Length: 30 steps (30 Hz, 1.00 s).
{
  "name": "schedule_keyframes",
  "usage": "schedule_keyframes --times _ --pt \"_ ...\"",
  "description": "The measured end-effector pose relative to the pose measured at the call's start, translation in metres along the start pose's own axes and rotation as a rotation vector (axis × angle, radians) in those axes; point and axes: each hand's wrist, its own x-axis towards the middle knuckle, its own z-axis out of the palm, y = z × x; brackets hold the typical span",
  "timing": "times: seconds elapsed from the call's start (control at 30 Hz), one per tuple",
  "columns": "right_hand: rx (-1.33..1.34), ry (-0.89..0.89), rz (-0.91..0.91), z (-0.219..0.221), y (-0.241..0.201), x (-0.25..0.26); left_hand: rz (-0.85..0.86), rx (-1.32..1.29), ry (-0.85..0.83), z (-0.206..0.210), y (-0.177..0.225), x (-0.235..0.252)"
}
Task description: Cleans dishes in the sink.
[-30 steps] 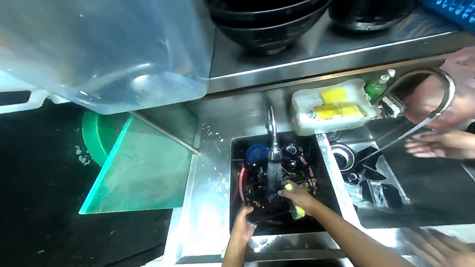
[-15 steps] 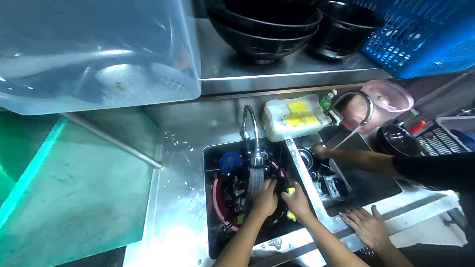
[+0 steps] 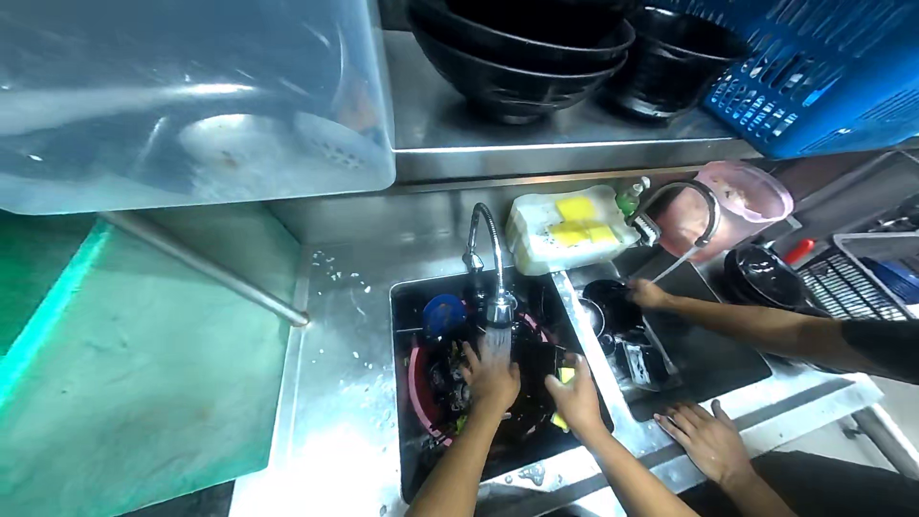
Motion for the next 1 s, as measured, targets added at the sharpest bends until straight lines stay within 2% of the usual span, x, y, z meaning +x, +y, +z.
schedule_keyframes --times 0.13,0.23,0.4,0.5,0.6,0.7,0.9,1.0 --pt "-0.017 0.048 -0.026 -0.002 0.004 0.008 0.083 -0.094 0.000 0.003 -0.004 -0.001" --pt "-0.064 -0.062 0.031 -0.008 -0.001 0.014 0.161 -0.067 0.020 0.008 -0.008 -0.001" --pt "-0.036 -0.127 0.063 -0.001 0.004 0.009 0.031 0.016 -0.035 0.006 -0.015 -0.001" --pt "-0.021 -0.119 0.040 0.003 0.007 0.004 0.028 -0.026 -0.062 0.014 -0.021 -0.005" --pt "-0.039 -0.134 0.023 0.004 0.008 0.000 0.080 -0.067 0.037 0.021 -0.028 -0.010" --pt "-0.028 -0.117 -0.047 0.005 0.010 -0.006 0.041 -0.090 0.115 0.026 -0.030 -0.011" --pt "-0.035 0.051 -0.229 0.001 0.011 0.001 0.085 -0.202 -0.141 0.027 -0.029 -0.021" --pt "-0.047 0.075 -0.277 -0.004 0.012 0.006 0.076 -0.247 -0.110 0.030 -0.025 -0.029"
